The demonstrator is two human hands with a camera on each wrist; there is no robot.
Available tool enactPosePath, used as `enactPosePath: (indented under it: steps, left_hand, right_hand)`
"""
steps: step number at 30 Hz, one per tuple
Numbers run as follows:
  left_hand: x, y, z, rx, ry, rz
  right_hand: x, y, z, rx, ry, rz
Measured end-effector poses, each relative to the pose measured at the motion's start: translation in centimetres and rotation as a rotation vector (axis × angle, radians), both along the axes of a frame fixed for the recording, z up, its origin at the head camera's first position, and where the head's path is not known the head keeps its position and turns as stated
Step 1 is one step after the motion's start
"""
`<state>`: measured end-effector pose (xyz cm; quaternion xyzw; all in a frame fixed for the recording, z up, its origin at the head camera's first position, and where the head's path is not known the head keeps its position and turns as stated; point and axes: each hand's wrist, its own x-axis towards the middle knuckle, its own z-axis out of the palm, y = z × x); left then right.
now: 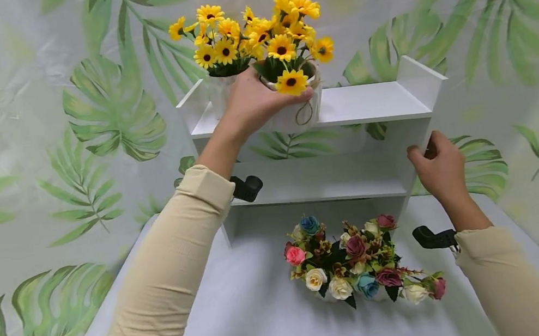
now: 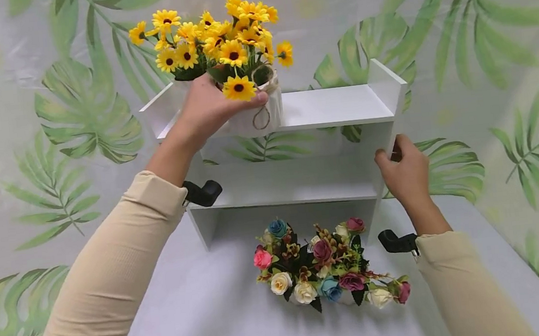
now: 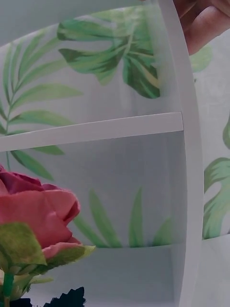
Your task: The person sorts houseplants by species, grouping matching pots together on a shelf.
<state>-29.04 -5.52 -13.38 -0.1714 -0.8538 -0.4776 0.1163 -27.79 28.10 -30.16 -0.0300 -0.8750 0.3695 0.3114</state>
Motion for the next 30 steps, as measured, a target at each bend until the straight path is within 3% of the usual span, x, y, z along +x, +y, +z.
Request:
enactPosePath:
  steps: [7,12,20,30]
  left_hand:
    - [-1.4,2.3,-0.1,0.06,-0.072,0.001]
    - [-2.2,3.7,-0.3,0.02,-0.108,0.072]
    - [-3.5,4.8,-1.7,0.182,-0.14,-0.032]
    - [-4.1,4.3,-2.5,0.233,-0.128,-0.027]
  right_hand:
    - [-0.2,-0.1,-0.1,-0.014,0.001,-0.008]
    - [0.1,0.2,-0.2,-0.006,-0.032,-0.007]
    - [0.1,0.3,-0.1,0.0,-0.008,-0.005]
    - [0.0,-0.3,-0.2,0.003,-0.006,-0.016]
